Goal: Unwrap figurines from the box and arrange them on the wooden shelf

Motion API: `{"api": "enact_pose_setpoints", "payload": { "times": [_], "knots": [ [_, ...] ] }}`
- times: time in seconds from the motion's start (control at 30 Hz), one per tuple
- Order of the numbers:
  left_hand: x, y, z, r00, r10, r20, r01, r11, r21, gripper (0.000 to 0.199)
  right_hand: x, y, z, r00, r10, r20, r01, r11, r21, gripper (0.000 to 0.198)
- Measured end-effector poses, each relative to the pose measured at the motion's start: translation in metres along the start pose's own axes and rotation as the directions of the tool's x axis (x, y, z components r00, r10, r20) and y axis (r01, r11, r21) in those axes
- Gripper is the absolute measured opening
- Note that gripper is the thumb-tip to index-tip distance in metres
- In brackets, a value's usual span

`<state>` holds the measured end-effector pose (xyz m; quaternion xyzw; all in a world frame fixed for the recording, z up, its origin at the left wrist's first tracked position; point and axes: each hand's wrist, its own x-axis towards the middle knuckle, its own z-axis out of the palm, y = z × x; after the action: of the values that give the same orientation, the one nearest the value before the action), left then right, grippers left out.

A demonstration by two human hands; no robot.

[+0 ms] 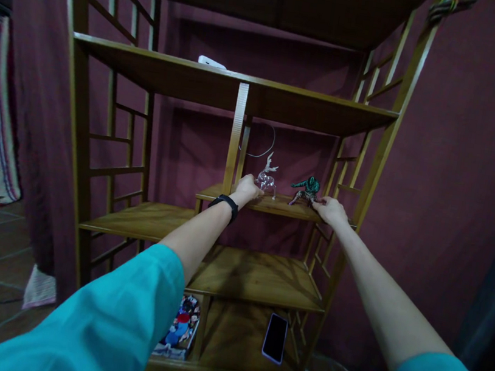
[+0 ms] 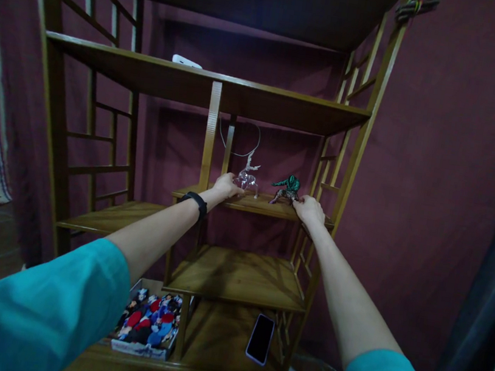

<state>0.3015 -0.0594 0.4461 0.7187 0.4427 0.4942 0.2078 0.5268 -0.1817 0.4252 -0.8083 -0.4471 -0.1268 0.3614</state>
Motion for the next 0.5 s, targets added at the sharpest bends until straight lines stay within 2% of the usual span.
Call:
{"api": "enact_pose_setpoints", "payload": {
  "times": [0.17,0.27,0.33,0.4,0.5],
  "knots": [
    [-0.009,0.006,-0.005,0.998,-0.050,-0.046,0.043,0.991,-0.126,0.036,0.007,0.012,-0.001,0.998,-0.027,-0.053,0.034,0.990,0.138,0.037],
    [-0.015,0.013,-0.009,0.994,-0.019,-0.108,0.003,0.989,-0.147,0.039,0.006,0.019,-0.001,0.993,-0.047,-0.108,0.072,0.970,0.234,0.036],
    [-0.026,0.018,-0.015,0.987,0.070,-0.147,-0.088,0.989,-0.121,0.044,0.000,0.021,-0.003,0.983,-0.081,-0.166,0.129,0.945,0.302,0.037],
    [-0.047,0.022,-0.026,0.957,0.243,-0.159,-0.255,0.965,-0.055,0.048,-0.014,0.022,-0.007,0.962,-0.119,-0.246,0.207,0.906,0.369,0.037],
    [-0.104,0.018,-0.046,0.836,0.534,-0.126,-0.540,0.842,-0.017,0.051,-0.053,0.021,-0.018,0.912,-0.154,-0.381,0.333,0.820,0.466,0.035]
  ]
}}
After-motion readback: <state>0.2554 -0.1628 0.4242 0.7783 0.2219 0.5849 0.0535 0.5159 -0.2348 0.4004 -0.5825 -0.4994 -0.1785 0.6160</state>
